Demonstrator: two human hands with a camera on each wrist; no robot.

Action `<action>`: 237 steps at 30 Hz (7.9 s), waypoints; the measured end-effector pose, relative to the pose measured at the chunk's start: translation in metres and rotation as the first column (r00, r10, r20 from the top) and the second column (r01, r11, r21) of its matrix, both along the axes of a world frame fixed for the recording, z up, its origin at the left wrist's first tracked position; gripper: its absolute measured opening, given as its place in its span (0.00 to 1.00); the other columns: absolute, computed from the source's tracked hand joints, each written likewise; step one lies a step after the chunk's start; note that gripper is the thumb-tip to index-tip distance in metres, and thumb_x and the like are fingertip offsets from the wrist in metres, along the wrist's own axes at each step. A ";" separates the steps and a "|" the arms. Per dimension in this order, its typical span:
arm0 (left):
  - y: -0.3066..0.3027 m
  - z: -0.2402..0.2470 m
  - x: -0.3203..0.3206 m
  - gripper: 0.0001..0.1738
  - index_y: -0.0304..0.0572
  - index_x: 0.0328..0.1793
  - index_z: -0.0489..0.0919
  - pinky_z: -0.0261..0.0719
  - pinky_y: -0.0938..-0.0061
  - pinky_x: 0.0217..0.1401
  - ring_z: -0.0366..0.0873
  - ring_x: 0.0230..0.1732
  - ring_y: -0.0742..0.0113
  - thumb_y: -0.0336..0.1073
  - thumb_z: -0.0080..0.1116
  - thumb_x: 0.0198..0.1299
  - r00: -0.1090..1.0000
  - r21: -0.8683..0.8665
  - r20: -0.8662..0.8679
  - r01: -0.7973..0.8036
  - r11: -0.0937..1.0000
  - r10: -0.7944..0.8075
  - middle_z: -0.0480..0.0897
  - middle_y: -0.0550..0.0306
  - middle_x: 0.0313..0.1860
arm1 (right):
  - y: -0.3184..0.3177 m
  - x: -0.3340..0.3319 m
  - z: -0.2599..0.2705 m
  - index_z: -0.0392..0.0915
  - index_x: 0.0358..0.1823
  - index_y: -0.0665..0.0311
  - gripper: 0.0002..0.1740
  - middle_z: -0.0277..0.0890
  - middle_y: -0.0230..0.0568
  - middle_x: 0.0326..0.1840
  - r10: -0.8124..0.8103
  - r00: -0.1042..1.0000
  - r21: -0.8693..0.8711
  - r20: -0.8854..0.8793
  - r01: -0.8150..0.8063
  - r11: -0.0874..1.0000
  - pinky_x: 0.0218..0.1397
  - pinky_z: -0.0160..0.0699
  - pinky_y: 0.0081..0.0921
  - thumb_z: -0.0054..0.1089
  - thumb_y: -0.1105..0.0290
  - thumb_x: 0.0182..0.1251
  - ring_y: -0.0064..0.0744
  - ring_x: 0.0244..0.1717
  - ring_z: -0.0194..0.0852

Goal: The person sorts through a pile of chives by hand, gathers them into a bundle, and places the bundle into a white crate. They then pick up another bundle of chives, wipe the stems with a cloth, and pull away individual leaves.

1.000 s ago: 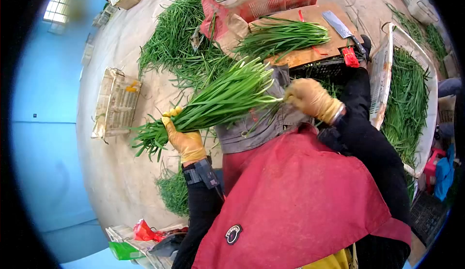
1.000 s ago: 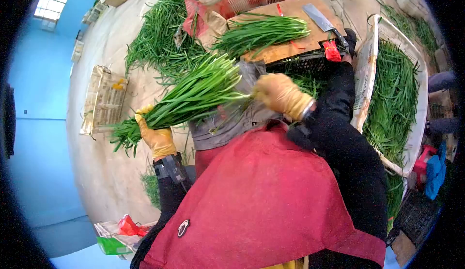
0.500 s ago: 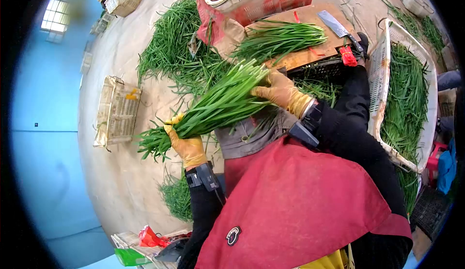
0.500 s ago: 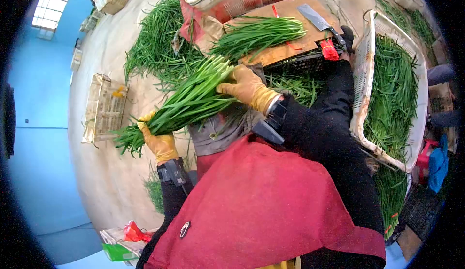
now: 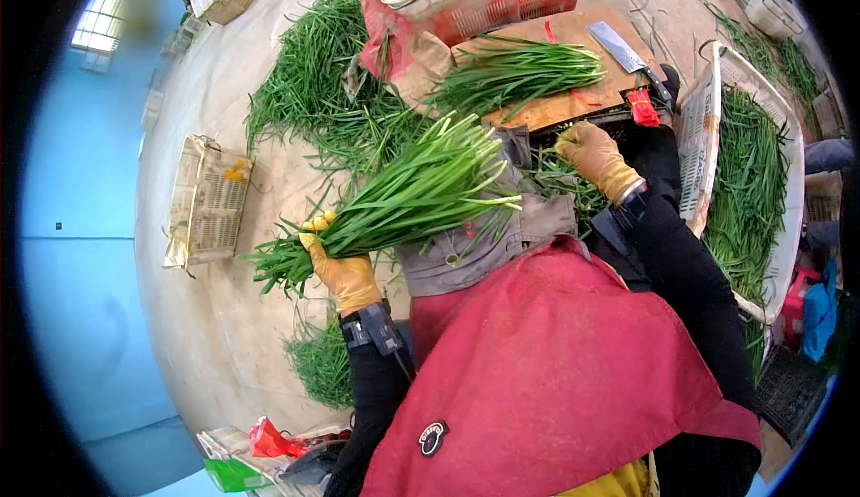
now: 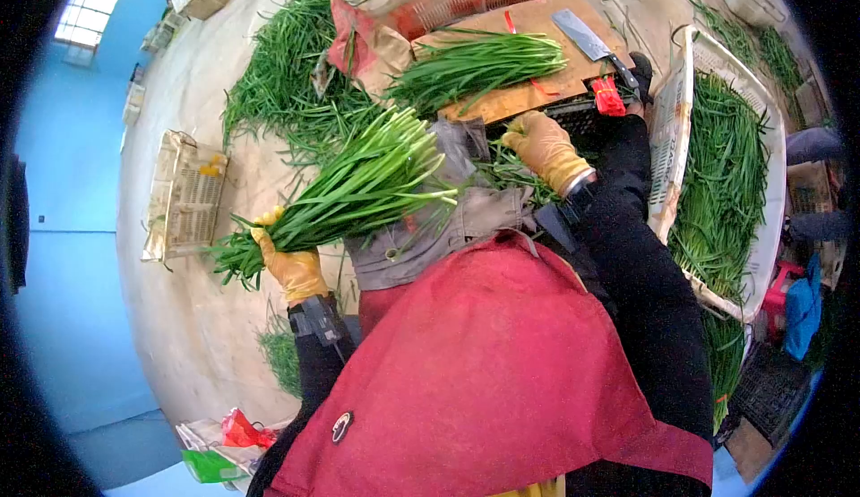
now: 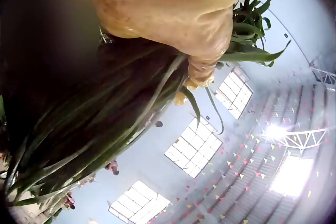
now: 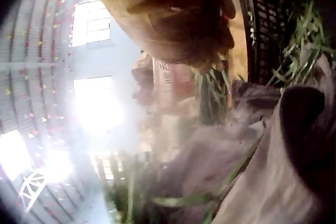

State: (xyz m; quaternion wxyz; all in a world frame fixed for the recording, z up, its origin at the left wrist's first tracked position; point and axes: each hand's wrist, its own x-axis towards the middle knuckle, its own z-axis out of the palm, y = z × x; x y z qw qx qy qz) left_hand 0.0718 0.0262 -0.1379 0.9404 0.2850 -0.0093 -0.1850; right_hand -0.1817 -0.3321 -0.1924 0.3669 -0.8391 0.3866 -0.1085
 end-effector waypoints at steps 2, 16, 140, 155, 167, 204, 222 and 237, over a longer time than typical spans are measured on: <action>-0.002 -0.001 0.000 0.12 0.48 0.48 0.82 0.80 0.56 0.63 0.81 0.51 0.59 0.45 0.61 0.67 1.000 0.001 -0.009 -0.004 1.000 0.004 0.84 0.59 0.44 | 0.022 0.008 0.037 0.86 0.45 0.64 0.20 0.84 0.45 0.34 0.118 0.962 0.119 0.248 -0.151 0.981 0.44 0.79 0.32 0.67 0.55 0.62 0.37 0.37 0.83; -0.007 0.023 -0.011 0.12 0.49 0.50 0.82 0.77 0.55 0.66 0.78 0.56 0.60 0.45 0.62 0.67 0.977 0.019 0.196 0.087 0.996 -0.089 0.84 0.60 0.45 | 0.089 0.078 0.034 0.85 0.35 0.65 0.12 0.81 0.39 0.26 -0.177 0.912 0.741 0.369 -0.174 0.648 0.29 0.75 0.31 0.67 0.63 0.60 0.32 0.22 0.75; -0.031 0.013 -0.018 0.20 0.48 0.44 0.75 0.78 0.46 0.66 0.73 0.68 0.43 0.46 0.73 0.55 0.861 0.295 0.441 0.127 0.947 -0.253 0.81 0.46 0.60 | 0.027 0.049 0.006 0.86 0.35 0.61 0.19 0.82 0.56 0.34 0.003 0.991 0.098 -0.131 0.010 0.995 0.49 0.80 0.45 0.54 0.55 0.59 0.57 0.39 0.82; -0.033 0.016 -0.017 0.18 0.45 0.40 0.75 0.75 0.44 0.69 0.74 0.67 0.43 0.43 0.73 0.55 0.878 0.251 0.389 0.192 0.949 -0.281 0.82 0.46 0.57 | 0.036 0.040 0.011 0.82 0.52 0.66 0.34 0.84 0.56 0.46 0.252 0.968 0.413 0.019 -0.237 0.879 0.56 0.77 0.39 0.61 0.41 0.62 0.53 0.49 0.82; -0.020 0.008 -0.006 0.19 0.50 0.40 0.73 0.69 0.40 0.72 0.71 0.70 0.44 0.47 0.72 0.56 0.856 0.217 0.412 0.239 0.946 -0.311 0.82 0.56 0.54 | -0.017 -0.025 -0.056 0.83 0.45 0.66 0.19 0.84 0.55 0.39 0.308 0.905 0.291 -0.292 -0.223 0.930 0.47 0.81 0.40 0.59 0.57 0.65 0.50 0.42 0.83; -0.027 -0.029 0.010 0.25 0.42 0.64 0.78 0.80 0.49 0.62 0.80 0.58 0.51 0.53 0.49 0.73 0.968 0.343 -0.252 0.083 0.936 0.007 0.82 0.51 0.60 | 0.022 0.019 0.041 0.75 0.61 0.63 0.27 0.81 0.44 0.50 0.283 0.872 0.455 0.399 -0.456 0.765 0.54 0.79 0.29 0.61 0.59 0.62 0.37 0.51 0.79; -0.015 -0.038 0.013 0.30 0.40 0.64 0.78 0.75 0.50 0.67 0.77 0.61 0.51 0.57 0.53 0.70 0.985 0.264 -0.167 0.086 0.961 -0.042 0.79 0.49 0.63 | -0.002 0.001 0.062 0.84 0.40 0.72 0.09 0.84 0.45 0.42 -0.205 0.661 0.691 0.722 -0.672 0.265 0.32 0.72 0.19 0.64 0.83 0.57 0.25 0.29 0.75; -0.027 -0.020 0.002 0.26 0.38 0.61 0.79 0.78 0.50 0.66 0.78 0.61 0.53 0.53 0.52 0.72 0.994 0.269 -0.100 0.070 0.961 -0.045 0.81 0.49 0.61 | 0.027 0.083 -0.003 0.83 0.39 0.65 0.10 0.79 0.29 0.30 0.037 0.802 0.691 0.596 -0.536 0.484 0.36 0.72 0.20 0.70 0.71 0.57 0.20 0.31 0.73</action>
